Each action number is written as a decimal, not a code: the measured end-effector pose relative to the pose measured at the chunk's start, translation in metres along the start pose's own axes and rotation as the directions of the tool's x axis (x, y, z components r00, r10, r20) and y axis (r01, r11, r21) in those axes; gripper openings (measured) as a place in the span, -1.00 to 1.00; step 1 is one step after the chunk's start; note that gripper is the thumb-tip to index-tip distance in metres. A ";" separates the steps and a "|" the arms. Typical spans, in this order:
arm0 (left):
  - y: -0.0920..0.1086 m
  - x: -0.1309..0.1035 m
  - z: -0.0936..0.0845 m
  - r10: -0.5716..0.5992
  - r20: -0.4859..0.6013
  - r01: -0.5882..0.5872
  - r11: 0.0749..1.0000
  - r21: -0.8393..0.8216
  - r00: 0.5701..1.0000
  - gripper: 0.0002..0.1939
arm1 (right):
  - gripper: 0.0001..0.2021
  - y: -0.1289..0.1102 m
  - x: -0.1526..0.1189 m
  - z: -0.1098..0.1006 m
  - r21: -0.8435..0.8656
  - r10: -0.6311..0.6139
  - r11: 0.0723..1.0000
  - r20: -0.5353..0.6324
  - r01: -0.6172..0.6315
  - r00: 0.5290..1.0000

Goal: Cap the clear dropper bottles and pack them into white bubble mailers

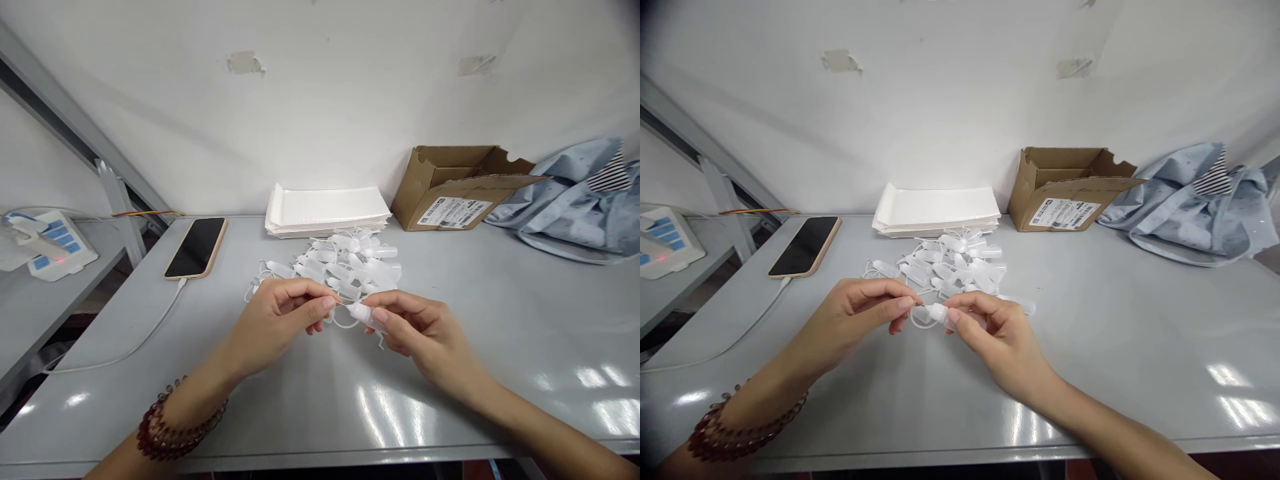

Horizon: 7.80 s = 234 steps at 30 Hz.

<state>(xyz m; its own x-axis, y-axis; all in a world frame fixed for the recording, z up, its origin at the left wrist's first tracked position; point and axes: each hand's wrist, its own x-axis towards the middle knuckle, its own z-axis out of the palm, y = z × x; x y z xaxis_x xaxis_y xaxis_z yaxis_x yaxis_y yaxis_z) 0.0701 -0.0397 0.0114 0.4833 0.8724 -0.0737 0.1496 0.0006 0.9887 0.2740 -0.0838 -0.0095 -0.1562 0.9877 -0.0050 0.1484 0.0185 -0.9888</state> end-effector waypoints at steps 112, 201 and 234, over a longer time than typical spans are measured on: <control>-0.009 0.000 0.003 -0.068 -0.146 0.067 0.998 -0.010 0.987 -0.72 | -0.85 0.016 -0.001 -0.002 -0.606 -0.354 0.685 0.207 0.404 0.912; -0.017 0.020 -0.062 -0.165 -0.176 0.239 0.767 0.596 0.970 -0.66 | -0.85 0.048 0.010 0.025 -0.731 -0.545 0.248 0.437 0.636 0.715; 0.000 0.001 -0.016 -0.221 0.302 0.271 0.953 -0.133 0.927 -0.85 | -0.84 0.009 0.010 -0.008 0.232 -0.007 0.972 0.130 -0.023 0.991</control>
<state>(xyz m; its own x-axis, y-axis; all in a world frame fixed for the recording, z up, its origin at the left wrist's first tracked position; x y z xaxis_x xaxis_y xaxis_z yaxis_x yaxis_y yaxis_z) 0.0564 -0.0306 0.0136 0.6753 0.6614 -0.3265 0.1589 0.3018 0.9400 0.2813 -0.0729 -0.0173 -0.2828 0.9590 -0.0173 -0.0786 -0.0412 -0.9961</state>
